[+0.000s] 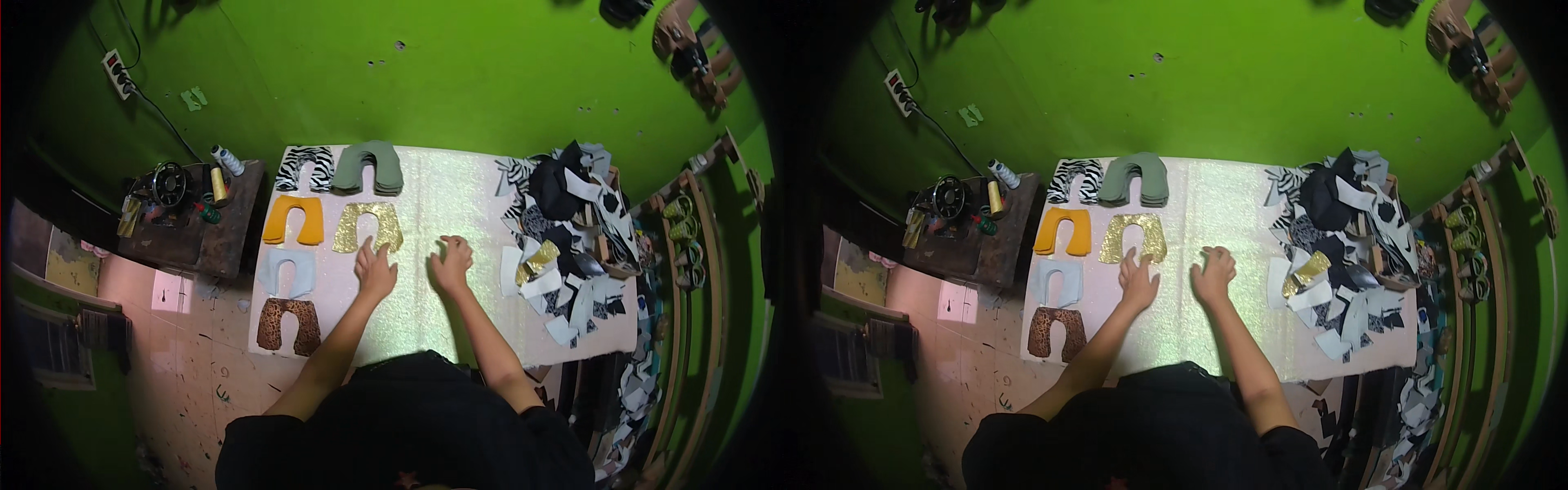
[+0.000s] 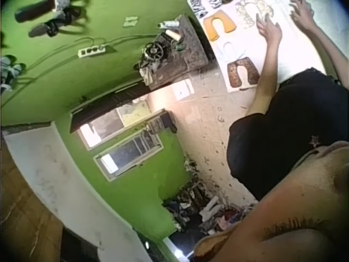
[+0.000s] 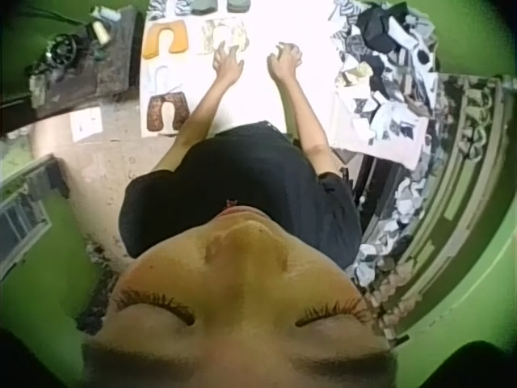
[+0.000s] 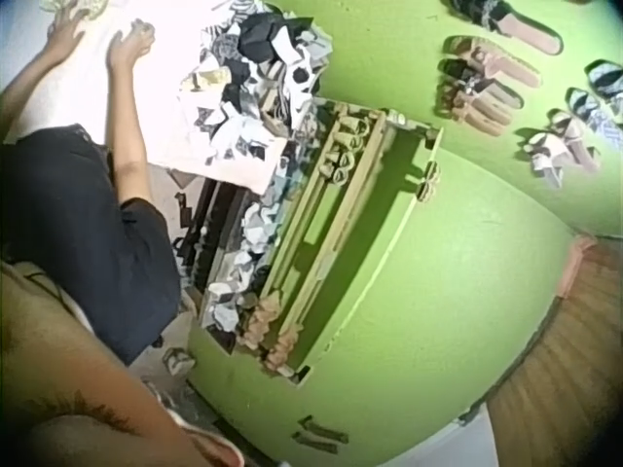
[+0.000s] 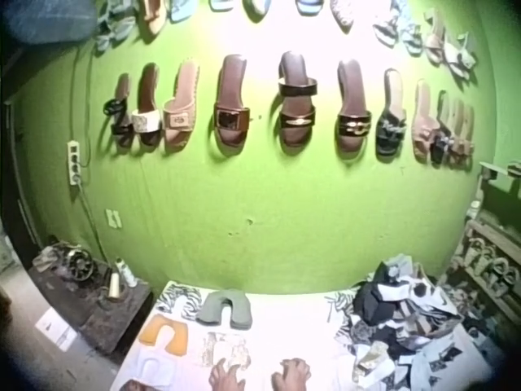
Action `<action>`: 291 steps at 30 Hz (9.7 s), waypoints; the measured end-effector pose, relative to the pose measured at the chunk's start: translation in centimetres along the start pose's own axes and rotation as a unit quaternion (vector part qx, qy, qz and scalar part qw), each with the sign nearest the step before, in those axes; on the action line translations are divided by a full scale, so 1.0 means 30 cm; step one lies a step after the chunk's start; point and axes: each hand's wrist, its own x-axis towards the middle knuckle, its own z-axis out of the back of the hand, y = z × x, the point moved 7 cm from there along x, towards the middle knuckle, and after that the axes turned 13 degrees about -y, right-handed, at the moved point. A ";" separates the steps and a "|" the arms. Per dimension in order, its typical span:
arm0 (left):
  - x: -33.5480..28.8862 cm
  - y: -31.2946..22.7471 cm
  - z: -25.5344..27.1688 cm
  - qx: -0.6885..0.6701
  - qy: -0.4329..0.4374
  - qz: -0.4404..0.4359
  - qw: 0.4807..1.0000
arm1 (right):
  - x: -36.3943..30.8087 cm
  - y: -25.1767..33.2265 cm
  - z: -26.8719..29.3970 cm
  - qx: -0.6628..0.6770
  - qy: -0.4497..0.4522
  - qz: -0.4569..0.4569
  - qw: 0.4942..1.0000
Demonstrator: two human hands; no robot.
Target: Picking through a pile of shoe upper pieces and arranging specific components on a work surface.
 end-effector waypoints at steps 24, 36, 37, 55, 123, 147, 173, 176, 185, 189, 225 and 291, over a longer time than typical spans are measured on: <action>-0.389 -0.693 -0.334 -0.136 0.201 -0.304 0.921 | -0.155 -0.565 0.510 -0.201 -0.069 0.095 0.973; -0.454 -0.784 -0.435 -0.021 0.123 -0.469 0.874 | 0.037 -0.504 0.634 -0.154 -0.141 0.125 0.970; -0.461 -0.796 -0.418 -0.037 0.068 -0.484 0.871 | 0.054 -0.515 0.630 -0.159 -0.138 0.139 0.968; -0.265 -0.839 -0.215 -0.202 0.156 -0.315 0.914 | 0.169 -0.378 0.694 -0.085 -0.186 0.214 0.955; -0.167 -0.684 0.095 -0.282 0.367 -0.197 0.864 | -0.052 -0.090 0.452 0.323 0.164 0.143 0.921; -0.225 -0.616 -0.013 -0.083 0.279 -0.276 0.916 | -0.053 -0.093 0.457 0.214 0.298 0.023 0.930; -0.201 -0.498 0.076 -0.022 0.246 -0.213 0.945 | -0.067 -0.100 0.443 0.240 0.166 0.054 0.955; -0.214 -0.505 0.085 -0.012 0.220 -0.258 0.941 | -0.076 -0.063 0.443 0.226 0.155 0.077 0.959; -0.221 -0.490 0.106 -0.018 0.243 -0.262 0.934 | -0.065 -0.076 0.458 0.232 0.097 0.051 0.966; -0.202 -0.458 0.102 -0.055 0.223 -0.284 0.931 | -0.077 -0.061 0.462 0.228 0.088 0.024 0.969; -0.158 -0.287 0.018 -0.464 0.436 0.053 0.769 | -0.204 0.268 0.453 0.259 0.294 0.117 0.912; 0.399 0.465 0.031 -0.337 -0.075 0.229 0.910 | 0.229 0.198 -0.428 0.241 -0.012 -0.098 0.966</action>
